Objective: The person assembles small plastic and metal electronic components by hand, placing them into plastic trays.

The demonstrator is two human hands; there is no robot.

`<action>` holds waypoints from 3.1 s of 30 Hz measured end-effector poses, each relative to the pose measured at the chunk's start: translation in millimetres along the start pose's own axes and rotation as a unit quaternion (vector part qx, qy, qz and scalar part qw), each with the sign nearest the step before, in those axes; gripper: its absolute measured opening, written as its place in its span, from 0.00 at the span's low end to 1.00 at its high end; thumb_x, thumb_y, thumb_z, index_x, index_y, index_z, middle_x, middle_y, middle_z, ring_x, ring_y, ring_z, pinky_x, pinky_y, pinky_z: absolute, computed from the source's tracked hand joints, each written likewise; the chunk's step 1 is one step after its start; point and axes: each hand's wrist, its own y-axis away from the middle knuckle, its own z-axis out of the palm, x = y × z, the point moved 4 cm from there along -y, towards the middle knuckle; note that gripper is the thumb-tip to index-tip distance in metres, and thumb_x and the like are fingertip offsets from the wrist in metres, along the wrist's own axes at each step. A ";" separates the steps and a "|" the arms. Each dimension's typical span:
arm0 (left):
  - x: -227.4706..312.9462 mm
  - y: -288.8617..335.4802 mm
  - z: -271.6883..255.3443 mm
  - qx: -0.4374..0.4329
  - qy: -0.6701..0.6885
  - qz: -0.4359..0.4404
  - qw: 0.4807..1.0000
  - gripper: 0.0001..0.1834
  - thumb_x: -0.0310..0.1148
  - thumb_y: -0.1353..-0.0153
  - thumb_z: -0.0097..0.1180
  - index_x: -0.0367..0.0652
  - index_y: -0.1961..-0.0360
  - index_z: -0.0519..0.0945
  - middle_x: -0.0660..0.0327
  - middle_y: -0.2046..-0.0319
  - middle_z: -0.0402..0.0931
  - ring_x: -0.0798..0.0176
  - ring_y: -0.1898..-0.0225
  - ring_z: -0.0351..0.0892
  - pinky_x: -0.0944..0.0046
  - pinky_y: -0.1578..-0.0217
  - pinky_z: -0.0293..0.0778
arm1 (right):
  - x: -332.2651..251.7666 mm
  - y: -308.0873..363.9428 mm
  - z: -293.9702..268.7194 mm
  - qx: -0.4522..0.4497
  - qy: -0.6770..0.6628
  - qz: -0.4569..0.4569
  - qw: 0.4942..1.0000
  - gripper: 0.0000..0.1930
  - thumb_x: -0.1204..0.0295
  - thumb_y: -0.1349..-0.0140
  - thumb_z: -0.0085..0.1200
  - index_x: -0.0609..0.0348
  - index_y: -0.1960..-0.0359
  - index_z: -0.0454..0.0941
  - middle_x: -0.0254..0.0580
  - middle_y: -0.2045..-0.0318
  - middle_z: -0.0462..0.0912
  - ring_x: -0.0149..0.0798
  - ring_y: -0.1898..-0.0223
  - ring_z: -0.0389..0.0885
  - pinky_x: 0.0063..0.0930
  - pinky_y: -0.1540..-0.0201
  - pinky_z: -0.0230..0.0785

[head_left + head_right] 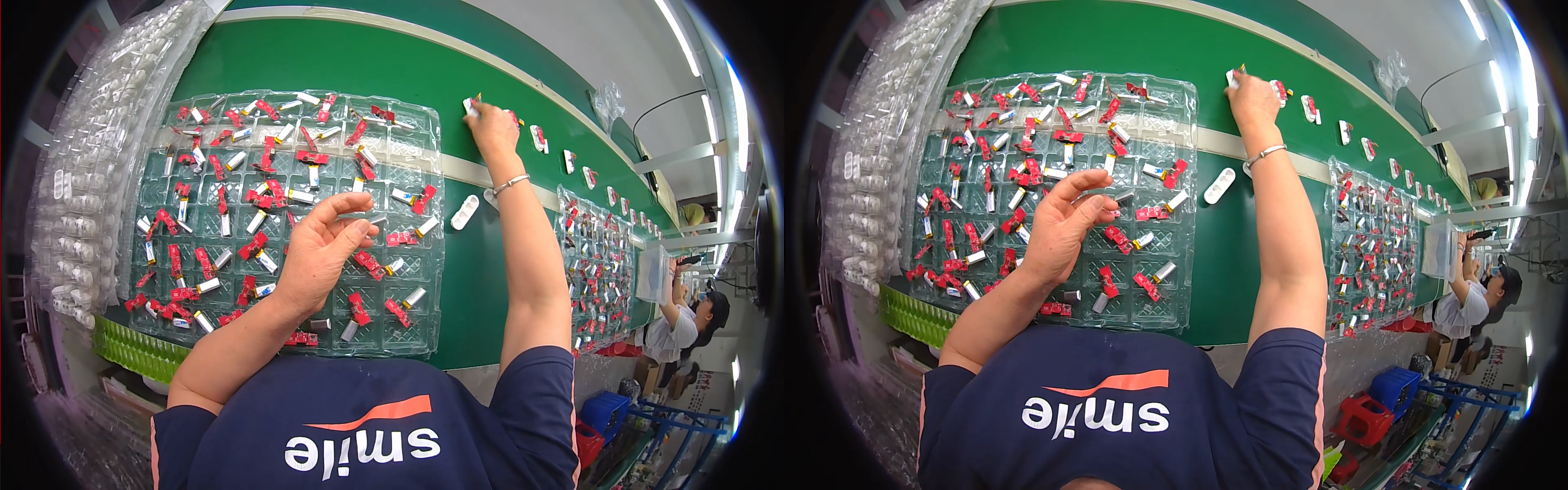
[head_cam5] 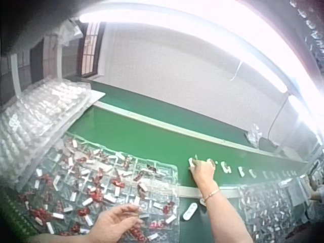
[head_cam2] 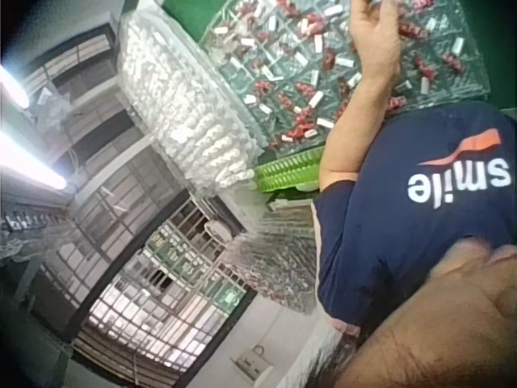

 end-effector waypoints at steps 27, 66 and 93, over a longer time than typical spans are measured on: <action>-2.4 6.9 7.8 -0.070 -0.004 -0.068 0.995 0.15 0.26 0.40 0.48 0.37 0.51 0.70 0.58 0.58 0.72 0.70 0.64 0.74 0.70 0.62 0.72 | -53.3 173.0 -68.5 -0.315 -0.737 0.023 0.598 0.19 0.76 0.39 0.46 0.63 0.46 0.64 0.47 0.58 0.78 0.30 0.62 0.77 0.24 0.59 0.69; -5.0 -0.8 -3.7 -0.027 0.195 -0.134 0.971 0.21 0.28 0.39 0.47 0.39 0.44 0.64 0.60 0.57 0.71 0.74 0.65 0.71 0.74 0.68 0.71 | -61.8 137.5 -53.9 -0.074 -0.117 -0.266 0.954 0.08 0.75 0.54 0.57 0.58 0.69 0.77 0.40 0.68 0.78 0.44 0.64 0.74 0.34 0.61 0.69; -7.4 0.9 0.2 -0.044 0.066 -0.084 0.993 0.17 0.24 0.44 0.54 0.39 0.53 0.70 0.63 0.61 0.74 0.70 0.62 0.74 0.71 0.63 0.73 | -102.2 197.4 -88.6 0.009 -0.478 -0.201 0.855 0.10 0.82 0.57 0.60 0.62 0.70 0.79 0.45 0.69 0.82 0.39 0.67 0.81 0.25 0.62 0.71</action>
